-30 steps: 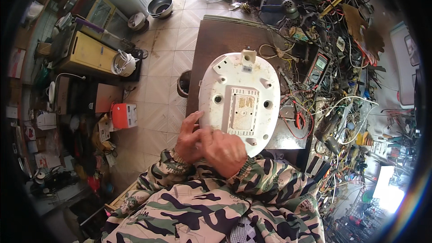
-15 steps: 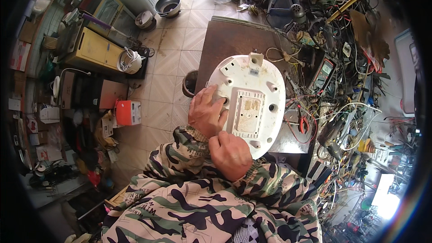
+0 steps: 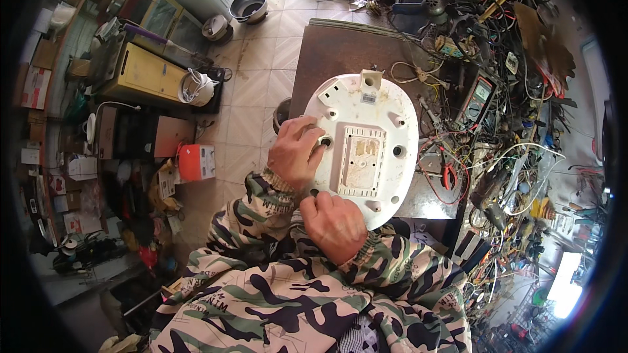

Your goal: The person opens the lid of a white rice cooker, wipes the table surface, then flips the cooker to remove screws from the base using a power drill and a screwdriver. The person removes several screws and sets them aside.

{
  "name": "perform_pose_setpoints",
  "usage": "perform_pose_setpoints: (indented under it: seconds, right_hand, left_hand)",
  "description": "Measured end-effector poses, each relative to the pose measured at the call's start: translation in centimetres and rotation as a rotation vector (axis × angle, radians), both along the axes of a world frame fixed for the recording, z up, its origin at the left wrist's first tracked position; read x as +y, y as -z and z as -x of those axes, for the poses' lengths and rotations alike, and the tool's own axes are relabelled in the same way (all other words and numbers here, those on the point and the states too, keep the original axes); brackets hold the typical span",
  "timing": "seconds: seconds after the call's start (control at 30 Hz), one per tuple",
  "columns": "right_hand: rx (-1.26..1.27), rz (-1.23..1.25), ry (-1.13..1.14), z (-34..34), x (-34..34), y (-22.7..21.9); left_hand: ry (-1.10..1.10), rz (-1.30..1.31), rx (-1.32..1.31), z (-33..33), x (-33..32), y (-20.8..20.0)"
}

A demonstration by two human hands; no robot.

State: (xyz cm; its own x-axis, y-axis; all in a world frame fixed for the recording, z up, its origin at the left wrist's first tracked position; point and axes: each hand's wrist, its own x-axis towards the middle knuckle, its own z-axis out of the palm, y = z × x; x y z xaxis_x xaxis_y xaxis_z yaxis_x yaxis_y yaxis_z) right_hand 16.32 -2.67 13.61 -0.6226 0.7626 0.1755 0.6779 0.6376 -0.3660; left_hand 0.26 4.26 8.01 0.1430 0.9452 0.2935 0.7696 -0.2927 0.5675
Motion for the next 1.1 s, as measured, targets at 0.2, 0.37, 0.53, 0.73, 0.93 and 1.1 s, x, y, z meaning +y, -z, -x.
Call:
perform_pose_setpoints:
  seconds: [0.2, 0.37, 0.53, 0.73, 0.93, 1.1]
  right_hand:
    - [-0.078, 0.014, 0.076, 0.3, -0.6, -0.1]
    - [0.200, 0.008, -0.104, 0.3, 1.2, 0.1]
    - [-0.150, 0.039, 0.033, 0.3, 0.3, -0.5]
    - [0.003, 0.065, -0.027, 0.3, 1.4, -1.4]
    - [0.093, -0.022, -0.148, 0.7, 1.4, 0.1]
    - [-0.165, 0.184, 0.017, 0.8, 0.4, -1.7]
  left_hand:
    - [0.015, -0.002, -0.078, 1.1, 1.3, 0.6]
    - [0.009, 0.041, -0.265, 2.2, 0.7, 0.8]
    - [-0.122, 0.193, -0.517, 3.4, -3.1, 3.1]
    - [-0.177, 0.256, -0.616, 2.6, -7.6, 4.4]
    - [-0.169, 0.216, -0.616, 2.3, -8.1, 3.5]
    - [-0.145, 0.048, -0.429, 2.9, -8.4, 5.0]
